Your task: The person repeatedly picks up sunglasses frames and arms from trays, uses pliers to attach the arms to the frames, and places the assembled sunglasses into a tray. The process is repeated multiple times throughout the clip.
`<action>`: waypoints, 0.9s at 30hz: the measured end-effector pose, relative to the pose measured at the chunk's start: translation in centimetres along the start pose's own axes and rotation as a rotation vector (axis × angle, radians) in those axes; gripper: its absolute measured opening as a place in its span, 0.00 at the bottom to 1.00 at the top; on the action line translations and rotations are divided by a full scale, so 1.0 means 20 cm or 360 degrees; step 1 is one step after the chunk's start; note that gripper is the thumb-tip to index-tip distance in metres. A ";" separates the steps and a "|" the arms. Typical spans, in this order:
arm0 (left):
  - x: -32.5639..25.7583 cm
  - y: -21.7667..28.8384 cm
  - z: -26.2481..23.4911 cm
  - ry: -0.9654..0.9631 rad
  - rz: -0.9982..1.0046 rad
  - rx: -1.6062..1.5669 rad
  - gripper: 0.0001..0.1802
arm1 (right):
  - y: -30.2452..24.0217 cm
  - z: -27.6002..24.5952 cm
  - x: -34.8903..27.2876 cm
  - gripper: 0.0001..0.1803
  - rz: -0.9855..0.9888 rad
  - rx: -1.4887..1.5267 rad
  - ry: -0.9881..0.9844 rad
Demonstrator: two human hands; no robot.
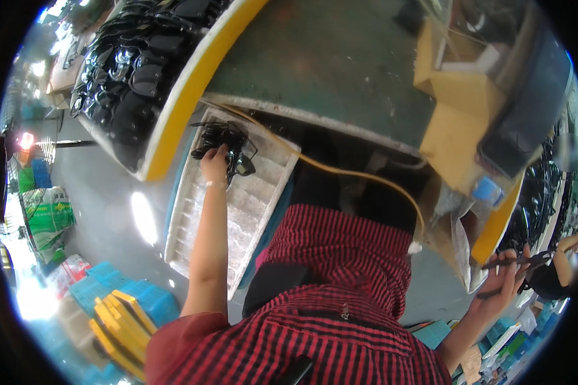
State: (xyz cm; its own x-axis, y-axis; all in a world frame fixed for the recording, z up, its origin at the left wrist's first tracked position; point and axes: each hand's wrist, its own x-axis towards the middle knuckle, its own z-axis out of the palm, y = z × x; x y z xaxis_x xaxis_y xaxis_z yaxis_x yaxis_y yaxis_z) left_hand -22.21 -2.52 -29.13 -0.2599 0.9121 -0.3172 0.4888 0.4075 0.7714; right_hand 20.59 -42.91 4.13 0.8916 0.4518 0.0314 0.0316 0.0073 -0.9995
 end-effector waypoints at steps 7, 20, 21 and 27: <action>-0.82 0.32 -0.59 -0.0225 -0.0160 -0.0719 0.09 | -0.05 0.05 -0.18 0.28 0.0059 0.0431 -0.0256; -1.62 1.16 -0.43 -0.2503 0.0911 -0.1465 0.20 | -0.06 0.44 -0.46 0.16 0.0542 0.0373 -0.0913; -1.62 1.11 -0.38 -0.2685 0.0789 -0.1607 0.19 | -0.05 0.42 -0.44 0.14 0.0538 0.0356 -0.0786; -1.70 1.00 -0.29 -0.2104 0.0794 -0.0694 0.28 | 0.11 0.42 -0.51 0.04 0.0233 -0.0062 -0.0519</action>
State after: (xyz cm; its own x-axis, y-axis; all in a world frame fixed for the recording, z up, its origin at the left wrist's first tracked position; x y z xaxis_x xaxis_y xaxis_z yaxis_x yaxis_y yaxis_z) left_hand -8.47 -25.74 0.28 0.9029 0.4266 -0.0517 -0.0479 0.2195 0.9744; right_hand 7.77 -40.08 1.59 0.6969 0.7066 -0.1226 -0.0633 -0.1096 -0.9920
